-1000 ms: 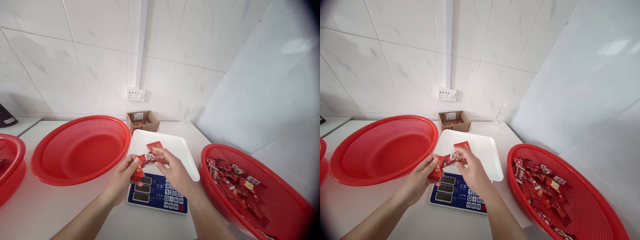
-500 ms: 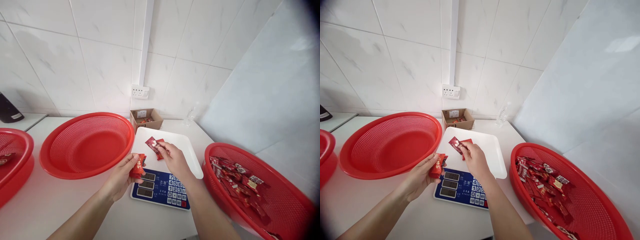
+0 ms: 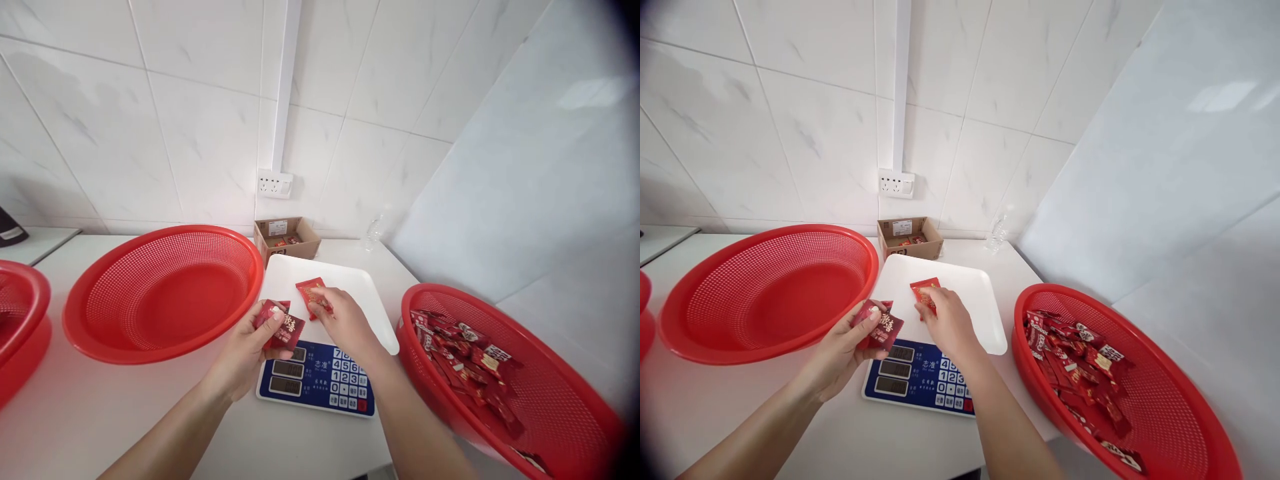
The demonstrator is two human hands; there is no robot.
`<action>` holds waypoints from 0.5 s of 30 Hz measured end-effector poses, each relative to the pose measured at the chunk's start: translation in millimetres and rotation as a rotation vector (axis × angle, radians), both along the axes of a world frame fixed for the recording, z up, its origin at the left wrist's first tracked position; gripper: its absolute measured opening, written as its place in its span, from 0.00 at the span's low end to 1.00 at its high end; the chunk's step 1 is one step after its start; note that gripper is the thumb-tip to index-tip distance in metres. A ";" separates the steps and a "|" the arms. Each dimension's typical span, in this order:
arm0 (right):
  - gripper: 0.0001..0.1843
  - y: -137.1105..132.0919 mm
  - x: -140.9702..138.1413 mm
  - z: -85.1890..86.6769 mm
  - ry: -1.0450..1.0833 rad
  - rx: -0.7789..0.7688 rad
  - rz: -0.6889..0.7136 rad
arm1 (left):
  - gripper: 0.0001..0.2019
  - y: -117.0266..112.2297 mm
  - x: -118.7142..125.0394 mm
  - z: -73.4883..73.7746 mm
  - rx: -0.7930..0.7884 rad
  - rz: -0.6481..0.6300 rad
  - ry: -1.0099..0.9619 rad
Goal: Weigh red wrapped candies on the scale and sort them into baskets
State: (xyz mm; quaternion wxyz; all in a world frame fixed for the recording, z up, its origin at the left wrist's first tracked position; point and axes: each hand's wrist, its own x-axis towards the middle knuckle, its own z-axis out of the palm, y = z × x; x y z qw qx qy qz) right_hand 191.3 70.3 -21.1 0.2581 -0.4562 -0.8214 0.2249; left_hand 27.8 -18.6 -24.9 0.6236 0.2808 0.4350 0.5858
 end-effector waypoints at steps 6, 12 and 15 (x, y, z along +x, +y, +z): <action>0.27 15.6 -5.9 -23.7 -0.283 0.072 -0.012 | 0.16 -1.3 -2.8 -1.7 -0.047 0.070 0.005; 0.19 15.2 -0.7 -17.0 -0.046 -0.016 -0.079 | 0.15 -1.2 -3.3 -0.7 -0.042 0.051 0.007; 0.17 11.2 3.5 -9.1 0.340 -0.259 -0.097 | 0.14 1.9 -1.0 -2.9 -0.035 0.049 -0.004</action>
